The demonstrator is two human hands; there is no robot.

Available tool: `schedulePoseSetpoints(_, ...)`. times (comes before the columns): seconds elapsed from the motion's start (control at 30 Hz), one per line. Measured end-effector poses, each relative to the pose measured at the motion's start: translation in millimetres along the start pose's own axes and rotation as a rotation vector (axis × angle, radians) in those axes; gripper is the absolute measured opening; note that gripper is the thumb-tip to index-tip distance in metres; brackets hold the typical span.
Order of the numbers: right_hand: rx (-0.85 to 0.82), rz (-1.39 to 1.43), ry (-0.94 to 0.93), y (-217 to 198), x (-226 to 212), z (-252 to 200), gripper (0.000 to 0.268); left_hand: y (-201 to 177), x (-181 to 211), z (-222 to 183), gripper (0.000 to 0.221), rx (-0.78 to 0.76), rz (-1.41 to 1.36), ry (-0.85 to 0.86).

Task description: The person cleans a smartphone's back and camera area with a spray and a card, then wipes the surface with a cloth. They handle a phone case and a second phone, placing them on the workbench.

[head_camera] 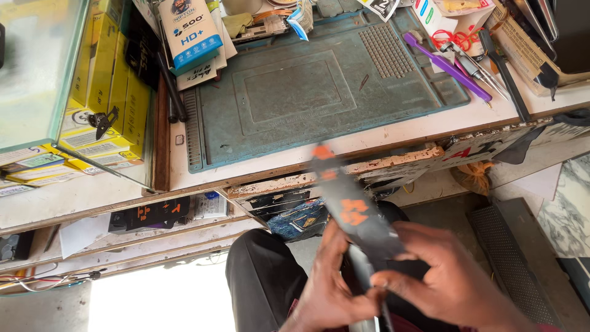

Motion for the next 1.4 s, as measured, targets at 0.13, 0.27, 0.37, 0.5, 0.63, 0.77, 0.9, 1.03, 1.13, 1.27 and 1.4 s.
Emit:
schedulePoseSetpoints(0.13,0.086,-0.041,-0.323,8.9,-62.7,4.8,0.036,11.3,-52.5,-14.1,0.065,0.001,-0.459,-0.198)
schedulePoseSetpoints(0.27,0.133,-0.385,-0.529,20.9,-89.2,1.1,0.025,8.5,-46.1,-10.0,0.067,0.000,-0.681,-0.150)
schedulePoseSetpoints(0.37,0.105,-0.436,-0.627,32.0,-99.8,-3.7,0.026,8.9,-37.3,-8.5,0.071,-0.026,-0.761,-0.179)
schedulePoseSetpoints(0.5,0.112,-0.495,-0.705,36.7,-108.2,-3.9,0.028,6.2,-33.0,-5.8,0.073,-0.038,-0.719,-0.133)
schedulePoseSetpoints(0.63,0.116,-0.458,-0.712,34.4,-109.3,1.0,0.027,6.8,-33.3,-9.6,0.074,-0.041,-0.696,-0.098)
schedulePoseSetpoints(0.77,0.124,-0.436,-0.694,33.4,-105.2,4.5,0.024,12.1,-34.9,-11.3,0.075,-0.062,-0.754,-0.130)
schedulePoseSetpoints(0.9,0.128,-0.429,-0.689,33.6,-101.7,5.1,0.022,16.5,-34.9,-11.4,0.078,-0.105,-0.855,-0.152)
schedulePoseSetpoints(1.03,0.100,-0.396,-0.688,34.7,-99.7,5.5,0.022,16.7,-36.6,-13.2,0.083,-0.119,-0.840,-0.164)
schedulePoseSetpoints(1.13,0.086,-0.408,-0.690,37.5,-98.7,4.0,0.021,19.7,-41.2,-14.1,0.082,-0.128,-0.840,-0.157)
schedulePoseSetpoints(1.27,0.086,-0.469,-0.666,37.0,-98.6,9.5,0.019,18.4,-44.5,-11.7,0.078,-0.108,-0.812,-0.110)
schedulePoseSetpoints(1.4,0.127,-0.455,-0.567,34.2,-86.9,11.7,0.019,5.4,-47.3,-8.5,0.064,0.006,-0.691,-0.065)
Point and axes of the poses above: each hand's wrist, its own z-axis towards the middle knuckle, its own y-axis out of the palm, x = y × z, the point moved 10 cm from there along z, towards the middle knuckle, and after that the axes turned 9 degrees about z, right-handed, at the moved point
